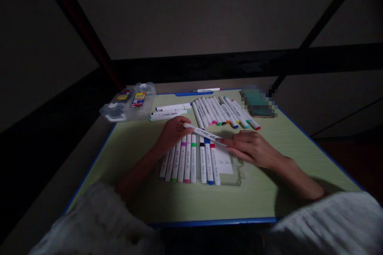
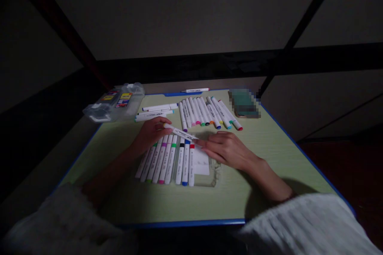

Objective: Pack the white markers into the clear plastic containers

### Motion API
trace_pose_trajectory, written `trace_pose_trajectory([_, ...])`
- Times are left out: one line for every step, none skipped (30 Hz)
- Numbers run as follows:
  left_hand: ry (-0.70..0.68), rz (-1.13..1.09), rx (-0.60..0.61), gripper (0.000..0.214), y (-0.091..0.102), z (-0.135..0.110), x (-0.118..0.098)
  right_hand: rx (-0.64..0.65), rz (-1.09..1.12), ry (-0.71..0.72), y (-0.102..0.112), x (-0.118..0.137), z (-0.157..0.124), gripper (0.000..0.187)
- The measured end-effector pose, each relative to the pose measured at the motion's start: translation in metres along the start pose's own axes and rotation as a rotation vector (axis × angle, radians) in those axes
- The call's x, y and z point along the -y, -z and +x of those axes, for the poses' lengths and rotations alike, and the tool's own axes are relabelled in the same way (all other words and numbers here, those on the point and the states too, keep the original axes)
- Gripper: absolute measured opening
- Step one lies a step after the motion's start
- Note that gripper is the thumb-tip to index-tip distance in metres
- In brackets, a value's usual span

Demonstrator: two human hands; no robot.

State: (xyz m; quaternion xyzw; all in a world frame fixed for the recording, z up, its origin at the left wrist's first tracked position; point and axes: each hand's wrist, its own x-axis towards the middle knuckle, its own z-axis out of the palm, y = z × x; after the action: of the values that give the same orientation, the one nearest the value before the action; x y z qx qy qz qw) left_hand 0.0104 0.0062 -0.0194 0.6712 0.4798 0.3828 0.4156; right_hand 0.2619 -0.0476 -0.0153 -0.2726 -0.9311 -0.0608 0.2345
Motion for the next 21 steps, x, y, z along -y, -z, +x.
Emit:
trace_pose_trajectory([0.025, -0.048, -0.021, 0.022, -0.002, 0.000, 0.000, -0.009, -0.008, 0.033, 0.000, 0.002, 0.000, 0.032])
trace_pose_trajectory([0.046, -0.092, -0.046, 0.025, -0.003, 0.000, -0.001, -0.024, -0.013, 0.062, 0.001, 0.004, 0.001, 0.030])
trace_pose_trajectory([0.062, -0.132, -0.074, 0.029, -0.005, 0.000, -0.002, -0.042, -0.016, 0.089, 0.001, 0.006, 0.001, 0.028])
trace_pose_trajectory([0.072, -0.170, -0.099, 0.033, -0.007, -0.001, -0.003, -0.058, -0.016, 0.114, 0.002, 0.009, 0.002, 0.026])
trace_pose_trajectory([0.078, -0.202, -0.117, 0.035, -0.009, -0.001, -0.004, -0.068, -0.014, 0.137, 0.002, 0.011, 0.002, 0.025])
trace_pose_trajectory([0.082, -0.221, -0.125, 0.036, -0.011, -0.002, -0.005, -0.070, -0.009, 0.159, 0.003, 0.013, 0.002, 0.024])
trace_pose_trajectory([0.083, -0.227, -0.125, 0.035, -0.012, -0.003, -0.006, -0.063, -0.003, 0.181, 0.003, 0.015, 0.002, 0.024])
trace_pose_trajectory([0.082, -0.224, -0.120, 0.033, -0.014, -0.004, -0.007, -0.044, 0.004, 0.198, 0.003, 0.018, 0.002, 0.024])
trace_pose_trajectory([0.081, -0.217, -0.113, 0.030, -0.015, -0.006, -0.007, -0.019, 0.011, 0.209, 0.003, 0.020, 0.002, 0.025])
trace_pose_trajectory([0.082, -0.209, -0.106, 0.028, -0.016, -0.007, -0.008, 0.006, 0.018, 0.217, 0.003, 0.022, 0.002, 0.026])
trace_pose_trajectory([0.084, -0.201, -0.097, 0.027, -0.018, -0.008, -0.009, 0.028, 0.025, 0.224, 0.002, 0.025, 0.001, 0.027])
trace_pose_trajectory([0.086, -0.196, -0.091, 0.025, -0.019, -0.009, -0.010, 0.046, 0.032, 0.231, 0.002, 0.027, 0.001, 0.027])
trace_pose_trajectory([0.087, -0.191, -0.086, 0.024, -0.020, -0.010, -0.011, 0.056, 0.039, 0.239, 0.001, 0.029, 0.001, 0.027])
trace_pose_trajectory([0.088, -0.182, -0.081, 0.023, -0.021, -0.010, -0.011, 0.059, 0.044, 0.249, 0.001, 0.030, 0.001, 0.026])
trace_pose_trajectory([0.084, -0.161, -0.075, 0.022, -0.021, -0.010, -0.012, 0.055, 0.048, 0.258, 0.001, 0.032, 0.001, 0.025])
trace_pose_trajectory([0.071, -0.126, -0.070, 0.021, -0.022, -0.010, -0.013, 0.050, 0.048, 0.267, 0.000, 0.033, 0.002, 0.024])
trace_pose_trajectory([0.051, -0.085, -0.064, 0.021, -0.023, -0.009, -0.014, 0.040, 0.044, 0.273, 0.000, 0.034, 0.002, 0.024])
trace_pose_trajectory([0.026, -0.046, -0.059, 0.020, -0.025, -0.008, -0.014, 0.030, 0.040, 0.282, 0.000, 0.035, 0.002, 0.023])
trace_pose_trajectory([0.000, -0.017, -0.051, 0.020, -0.026, -0.008, -0.015, 0.020, 0.035, 0.292, 0.000, 0.036, 0.002, 0.022])
trace_pose_trajectory([-0.025, 0.000, -0.044, 0.020, -0.029, -0.007, -0.015, 0.010, 0.032, 0.306, 0.000, 0.037, 0.003, 0.022])
trace_pose_trajectory([-0.046, 0.003, -0.038, 0.020, -0.031, -0.007, -0.016, -0.002, 0.030, 0.320, 0.000, 0.037, 0.003, 0.022])
